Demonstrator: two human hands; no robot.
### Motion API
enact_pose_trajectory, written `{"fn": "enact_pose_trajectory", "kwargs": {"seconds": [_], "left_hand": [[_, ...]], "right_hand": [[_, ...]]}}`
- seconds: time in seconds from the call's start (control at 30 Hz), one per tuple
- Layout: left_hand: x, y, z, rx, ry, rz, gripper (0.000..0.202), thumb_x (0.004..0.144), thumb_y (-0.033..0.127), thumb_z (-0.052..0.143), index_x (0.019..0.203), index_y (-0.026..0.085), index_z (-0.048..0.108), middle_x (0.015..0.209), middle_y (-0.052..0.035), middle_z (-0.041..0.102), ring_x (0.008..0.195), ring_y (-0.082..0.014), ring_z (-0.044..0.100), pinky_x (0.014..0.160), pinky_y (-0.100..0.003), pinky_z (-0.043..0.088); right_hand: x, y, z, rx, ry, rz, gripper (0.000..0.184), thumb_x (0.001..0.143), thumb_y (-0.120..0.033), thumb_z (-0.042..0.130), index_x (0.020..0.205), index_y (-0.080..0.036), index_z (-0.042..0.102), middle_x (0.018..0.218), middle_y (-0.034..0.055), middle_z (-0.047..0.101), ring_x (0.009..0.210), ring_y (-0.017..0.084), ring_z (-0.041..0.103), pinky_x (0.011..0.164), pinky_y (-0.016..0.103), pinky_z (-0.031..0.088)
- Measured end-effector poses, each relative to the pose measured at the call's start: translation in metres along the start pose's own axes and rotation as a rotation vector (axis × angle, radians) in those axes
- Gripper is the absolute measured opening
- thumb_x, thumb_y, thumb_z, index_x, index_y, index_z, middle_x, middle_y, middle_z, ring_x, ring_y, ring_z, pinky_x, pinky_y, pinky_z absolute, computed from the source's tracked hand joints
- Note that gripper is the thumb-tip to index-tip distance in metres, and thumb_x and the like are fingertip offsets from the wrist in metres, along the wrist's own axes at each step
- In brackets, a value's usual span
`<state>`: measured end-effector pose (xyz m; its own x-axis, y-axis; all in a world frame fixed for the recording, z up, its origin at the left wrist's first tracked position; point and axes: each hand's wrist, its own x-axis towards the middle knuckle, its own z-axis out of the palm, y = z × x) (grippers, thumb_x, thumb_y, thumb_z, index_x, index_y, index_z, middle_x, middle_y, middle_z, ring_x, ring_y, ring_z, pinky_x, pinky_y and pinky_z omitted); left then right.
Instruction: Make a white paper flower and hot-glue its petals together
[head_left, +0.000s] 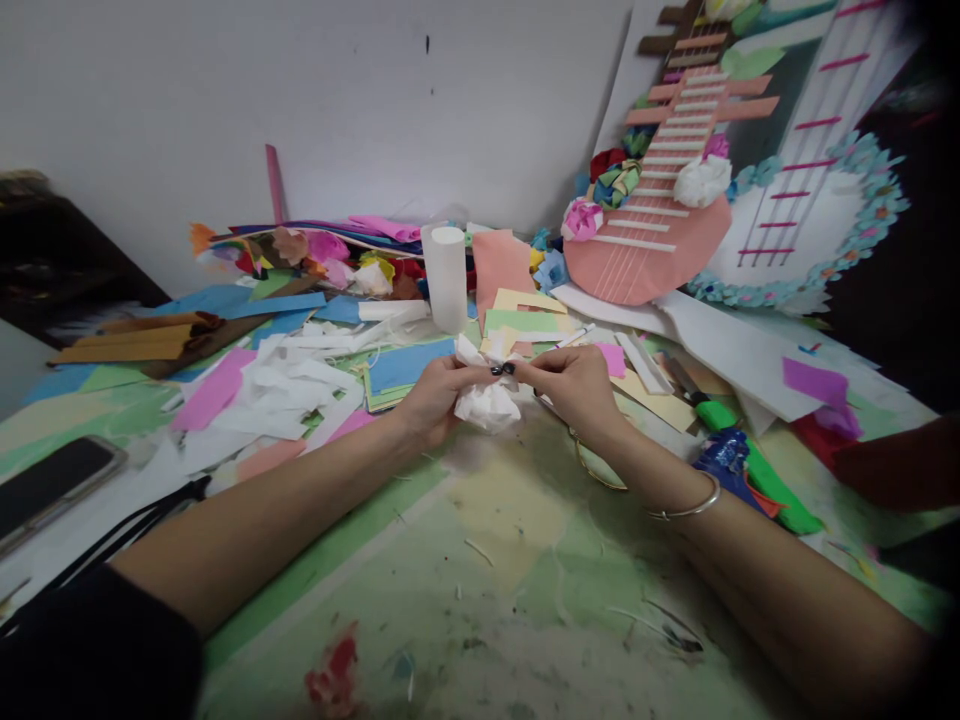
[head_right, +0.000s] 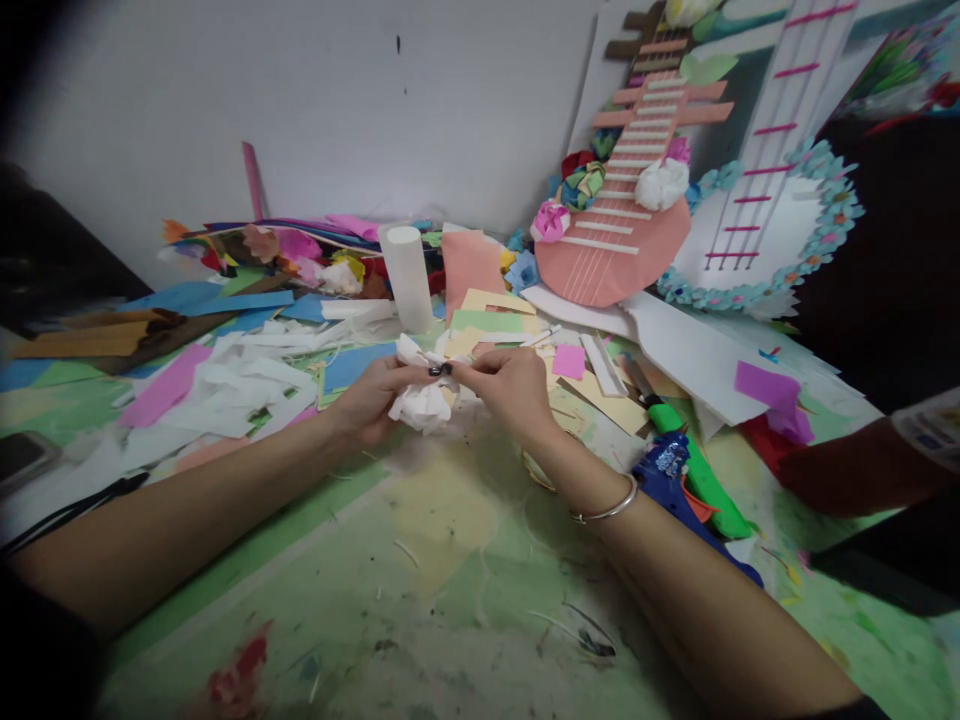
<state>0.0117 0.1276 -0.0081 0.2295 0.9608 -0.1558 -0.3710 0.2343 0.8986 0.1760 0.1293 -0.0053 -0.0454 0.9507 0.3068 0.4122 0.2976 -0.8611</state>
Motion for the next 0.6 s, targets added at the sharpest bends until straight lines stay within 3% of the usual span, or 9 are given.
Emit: {"fn": "enact_pose_trajectory", "kwargs": {"seconds": [0.17,0.4,0.6], "left_hand": [[-0.0007,0.0001,-0.0010,0.038,0.021,0.006,0.022,0.057,0.014,0.073,0.077,0.009,0.065,0.067,-0.0020,0.065,0.053,-0.0095,0.056,0.050,-0.021,0.040],[-0.0029,-0.0012,-0.0010,0.091,0.034,0.193,0.031,0.057,0.011,0.072,0.080,0.018,0.054,0.059,0.0069,0.056,0.050,-0.0069,0.051,0.048,-0.019,0.035],[-0.0011,0.0018,-0.0059,0.177,-0.056,0.262,0.026,0.058,0.014,0.073,0.084,0.016,0.067,0.066,0.0022,0.063,0.054,-0.0083,0.053,0.050,-0.020,0.037]], "right_hand": [[-0.0003,-0.0026,0.0004,0.029,-0.017,0.011,0.028,0.069,-0.037,0.073,0.053,-0.013,0.067,0.047,-0.0017,0.049,0.048,0.007,0.036,0.047,0.025,0.025],[0.0003,-0.0047,-0.0011,0.116,-0.053,0.045,0.030,0.064,-0.037,0.077,0.050,-0.015,0.063,0.049,-0.0026,0.049,0.049,0.006,0.034,0.047,0.025,0.024],[0.0018,-0.0081,-0.0050,0.221,-0.126,0.095,0.031,0.065,-0.034,0.076,0.047,-0.015,0.059,0.048,-0.0041,0.047,0.047,0.005,0.034,0.048,0.026,0.024]]}}
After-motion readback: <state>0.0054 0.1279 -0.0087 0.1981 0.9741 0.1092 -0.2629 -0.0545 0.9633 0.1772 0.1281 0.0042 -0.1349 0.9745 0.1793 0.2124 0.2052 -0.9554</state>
